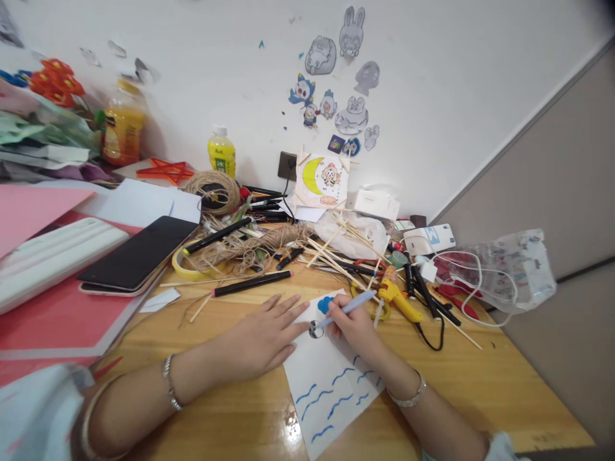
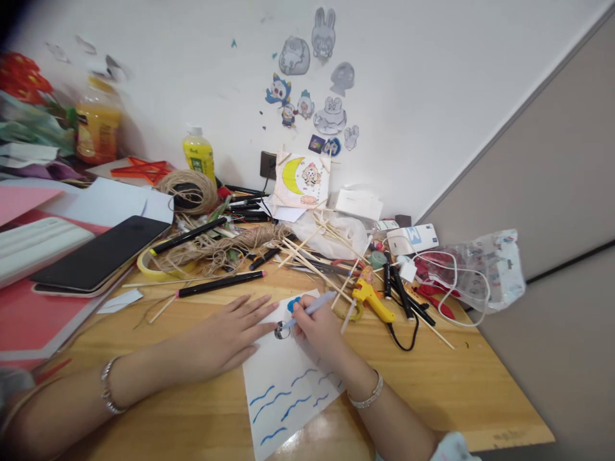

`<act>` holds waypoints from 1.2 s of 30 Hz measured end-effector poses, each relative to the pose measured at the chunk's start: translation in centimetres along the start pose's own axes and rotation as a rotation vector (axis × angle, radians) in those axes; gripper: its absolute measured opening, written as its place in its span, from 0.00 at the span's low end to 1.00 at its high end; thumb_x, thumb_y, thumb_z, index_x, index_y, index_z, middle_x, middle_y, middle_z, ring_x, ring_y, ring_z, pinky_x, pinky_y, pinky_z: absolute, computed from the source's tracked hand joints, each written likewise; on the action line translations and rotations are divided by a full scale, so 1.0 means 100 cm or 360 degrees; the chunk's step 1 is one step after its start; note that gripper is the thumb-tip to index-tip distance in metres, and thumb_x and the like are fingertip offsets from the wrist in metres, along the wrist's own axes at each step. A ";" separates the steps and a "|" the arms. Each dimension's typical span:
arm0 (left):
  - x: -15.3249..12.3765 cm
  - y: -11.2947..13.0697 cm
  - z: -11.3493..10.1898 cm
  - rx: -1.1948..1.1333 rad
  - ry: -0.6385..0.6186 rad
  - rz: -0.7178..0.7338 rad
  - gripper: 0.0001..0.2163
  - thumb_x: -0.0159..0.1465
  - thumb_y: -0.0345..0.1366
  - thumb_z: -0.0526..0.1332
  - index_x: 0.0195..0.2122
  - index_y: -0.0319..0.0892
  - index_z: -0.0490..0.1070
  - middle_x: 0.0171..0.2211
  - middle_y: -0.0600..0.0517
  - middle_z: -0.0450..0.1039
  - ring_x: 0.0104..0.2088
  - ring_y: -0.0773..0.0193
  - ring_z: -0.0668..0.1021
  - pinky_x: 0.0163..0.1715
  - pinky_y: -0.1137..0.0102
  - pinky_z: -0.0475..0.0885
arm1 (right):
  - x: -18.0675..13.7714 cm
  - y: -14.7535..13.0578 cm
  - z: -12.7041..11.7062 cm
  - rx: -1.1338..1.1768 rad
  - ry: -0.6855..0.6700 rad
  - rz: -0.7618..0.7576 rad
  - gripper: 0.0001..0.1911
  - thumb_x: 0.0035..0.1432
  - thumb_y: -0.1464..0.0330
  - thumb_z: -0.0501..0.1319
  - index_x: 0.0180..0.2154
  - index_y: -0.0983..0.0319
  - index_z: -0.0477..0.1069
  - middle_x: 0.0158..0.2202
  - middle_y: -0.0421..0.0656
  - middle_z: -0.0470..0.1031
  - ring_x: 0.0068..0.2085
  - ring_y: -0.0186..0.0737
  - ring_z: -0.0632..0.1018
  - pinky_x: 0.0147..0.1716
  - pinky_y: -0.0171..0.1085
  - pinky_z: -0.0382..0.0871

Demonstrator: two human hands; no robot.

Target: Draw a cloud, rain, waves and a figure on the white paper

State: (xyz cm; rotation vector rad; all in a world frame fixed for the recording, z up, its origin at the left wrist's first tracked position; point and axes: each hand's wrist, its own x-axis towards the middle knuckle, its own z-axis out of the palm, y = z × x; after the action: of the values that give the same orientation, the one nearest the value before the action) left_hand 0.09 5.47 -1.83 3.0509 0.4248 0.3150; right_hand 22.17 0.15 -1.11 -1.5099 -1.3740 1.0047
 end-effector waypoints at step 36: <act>0.000 0.002 0.000 0.0001 0.0041 -0.0013 0.18 0.68 0.37 0.53 0.59 0.44 0.63 0.65 0.42 0.55 0.64 0.47 0.58 0.61 0.53 0.53 | 0.001 0.000 0.000 -0.0027 0.0020 -0.0016 0.16 0.57 0.57 0.56 0.22 0.58 0.60 0.13 0.33 0.62 0.16 0.32 0.63 0.17 0.32 0.56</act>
State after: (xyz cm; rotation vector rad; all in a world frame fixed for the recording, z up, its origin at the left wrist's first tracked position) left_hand 0.15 5.33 -1.79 3.0478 0.4387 0.3538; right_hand 22.22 0.24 -1.10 -1.5180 -1.3833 0.9777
